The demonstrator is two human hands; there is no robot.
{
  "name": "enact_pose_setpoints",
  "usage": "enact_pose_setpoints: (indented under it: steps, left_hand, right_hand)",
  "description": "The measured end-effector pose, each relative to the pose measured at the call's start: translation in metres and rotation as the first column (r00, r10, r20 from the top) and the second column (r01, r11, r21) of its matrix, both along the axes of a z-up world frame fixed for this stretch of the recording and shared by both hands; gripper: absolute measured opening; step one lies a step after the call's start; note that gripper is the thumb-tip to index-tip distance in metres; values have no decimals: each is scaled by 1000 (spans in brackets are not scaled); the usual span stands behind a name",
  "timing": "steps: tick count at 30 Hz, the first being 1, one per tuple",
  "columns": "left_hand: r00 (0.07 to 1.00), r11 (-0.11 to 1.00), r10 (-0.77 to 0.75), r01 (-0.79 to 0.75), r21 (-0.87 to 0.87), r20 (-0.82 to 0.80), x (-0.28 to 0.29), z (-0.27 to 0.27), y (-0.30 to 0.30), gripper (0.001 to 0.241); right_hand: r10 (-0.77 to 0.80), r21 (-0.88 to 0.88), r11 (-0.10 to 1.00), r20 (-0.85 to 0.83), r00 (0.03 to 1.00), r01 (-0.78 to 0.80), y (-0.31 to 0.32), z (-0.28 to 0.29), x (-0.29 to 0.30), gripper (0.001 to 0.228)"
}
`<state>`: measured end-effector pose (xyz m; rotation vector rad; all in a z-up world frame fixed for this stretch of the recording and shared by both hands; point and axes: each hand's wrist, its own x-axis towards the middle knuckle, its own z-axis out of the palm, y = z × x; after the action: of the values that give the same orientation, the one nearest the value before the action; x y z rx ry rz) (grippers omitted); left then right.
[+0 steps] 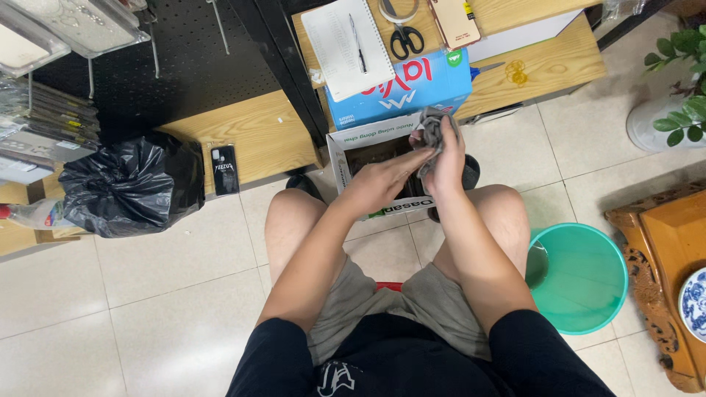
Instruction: The person wipes several phone cases with a cloth, bundles them with rubber bands, and writes notes in a spiral notebook.
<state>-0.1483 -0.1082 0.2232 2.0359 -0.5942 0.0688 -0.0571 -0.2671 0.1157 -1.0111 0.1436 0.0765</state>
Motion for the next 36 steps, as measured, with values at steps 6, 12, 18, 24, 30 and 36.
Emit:
enact_pose_setpoints:
  steps: [6, 12, 18, 24, 30, 36]
  left_hand:
    - [903, 865, 412, -429, -261, -120, 31, -69, 19, 61]
    - [839, 813, 526, -543, -208, -139, 25, -48, 10, 80]
    - [942, 903, 247, -309, -300, -227, 16, -33, 2, 104]
    - [942, 907, 196, -279, -315, -273, 18, -34, 3, 105]
    - [904, 880, 289, -381, -283, -316, 23, -61, 5, 83]
    - [877, 861, 282, -410, -301, -388, 27, -70, 3, 71]
  right_hand:
    - [101, -75, 991, -73, 992, -107, 5, 2, -4, 71]
    - [215, -418, 905, 303, 928, -74, 17, 51, -36, 34]
    - [279, -492, 870, 436, 856, -33, 23, 62, -40, 30]
    - [304, -459, 884, 418, 856, -90, 25, 69, -45, 28]
    - [183, -187, 972, 247, 952, -139, 20, 23, -33, 29]
    - [124, -100, 989, 130, 984, -112, 11, 12, -21, 24]
